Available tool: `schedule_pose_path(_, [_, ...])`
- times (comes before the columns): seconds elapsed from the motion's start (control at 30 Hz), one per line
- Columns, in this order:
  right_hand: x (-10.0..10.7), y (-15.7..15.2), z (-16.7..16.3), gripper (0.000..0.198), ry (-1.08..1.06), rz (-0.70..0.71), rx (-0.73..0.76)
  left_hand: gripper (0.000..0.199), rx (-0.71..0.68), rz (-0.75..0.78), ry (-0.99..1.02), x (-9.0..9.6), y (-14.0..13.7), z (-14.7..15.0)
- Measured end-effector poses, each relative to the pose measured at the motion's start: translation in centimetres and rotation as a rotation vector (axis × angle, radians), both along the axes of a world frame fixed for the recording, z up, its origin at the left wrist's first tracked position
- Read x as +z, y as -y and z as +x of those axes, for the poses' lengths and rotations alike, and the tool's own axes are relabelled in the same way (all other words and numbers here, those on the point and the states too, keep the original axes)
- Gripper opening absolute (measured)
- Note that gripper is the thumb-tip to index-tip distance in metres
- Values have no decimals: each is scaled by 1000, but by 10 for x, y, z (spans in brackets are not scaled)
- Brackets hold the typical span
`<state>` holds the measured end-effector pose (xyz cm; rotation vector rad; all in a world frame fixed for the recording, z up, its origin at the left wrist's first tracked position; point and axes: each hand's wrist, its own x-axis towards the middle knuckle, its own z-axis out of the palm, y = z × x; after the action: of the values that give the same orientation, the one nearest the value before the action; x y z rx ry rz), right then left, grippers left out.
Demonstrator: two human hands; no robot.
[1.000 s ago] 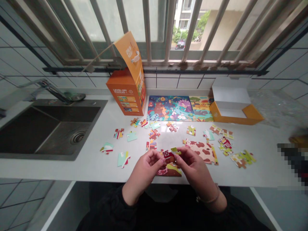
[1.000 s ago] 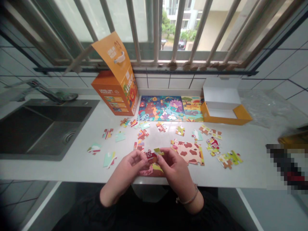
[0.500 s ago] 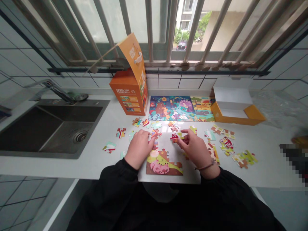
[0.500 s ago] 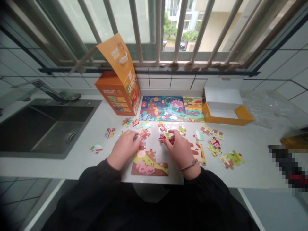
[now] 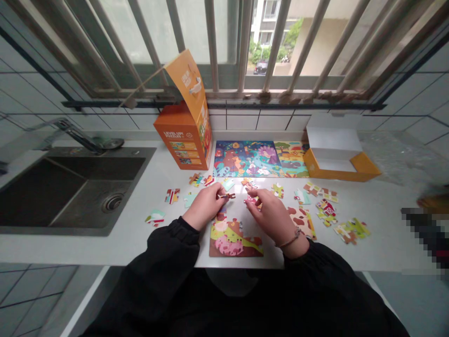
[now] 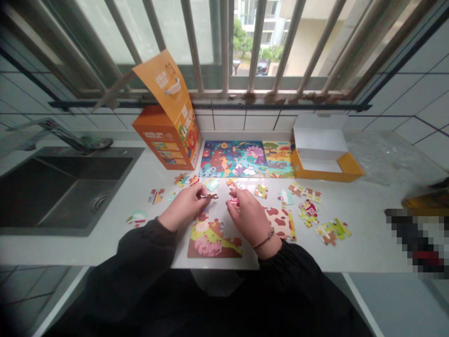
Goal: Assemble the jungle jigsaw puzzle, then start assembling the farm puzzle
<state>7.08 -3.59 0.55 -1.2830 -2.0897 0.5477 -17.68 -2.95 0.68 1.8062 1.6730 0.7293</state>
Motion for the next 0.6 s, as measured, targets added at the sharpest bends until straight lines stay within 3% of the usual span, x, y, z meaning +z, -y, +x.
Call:
schedule_pose_path(0.13, [5,-1,-14,27,-186,-196,54,14,-86,-64,172,3,10,9])
schedule_pose_path(0.23, [4,-7,-24,15,-280,-319,102,20,-98,-44,206,7,18,8])
schedule_pose_path(0.4, [-5,-26,-40,7,-71,-378,69,11,110,174,3,9,45,-6])
schedule_pose_path(0.6, [-15,-41,-54,10,60,-384,87,8,-60,201,-267,-8,86,-4])
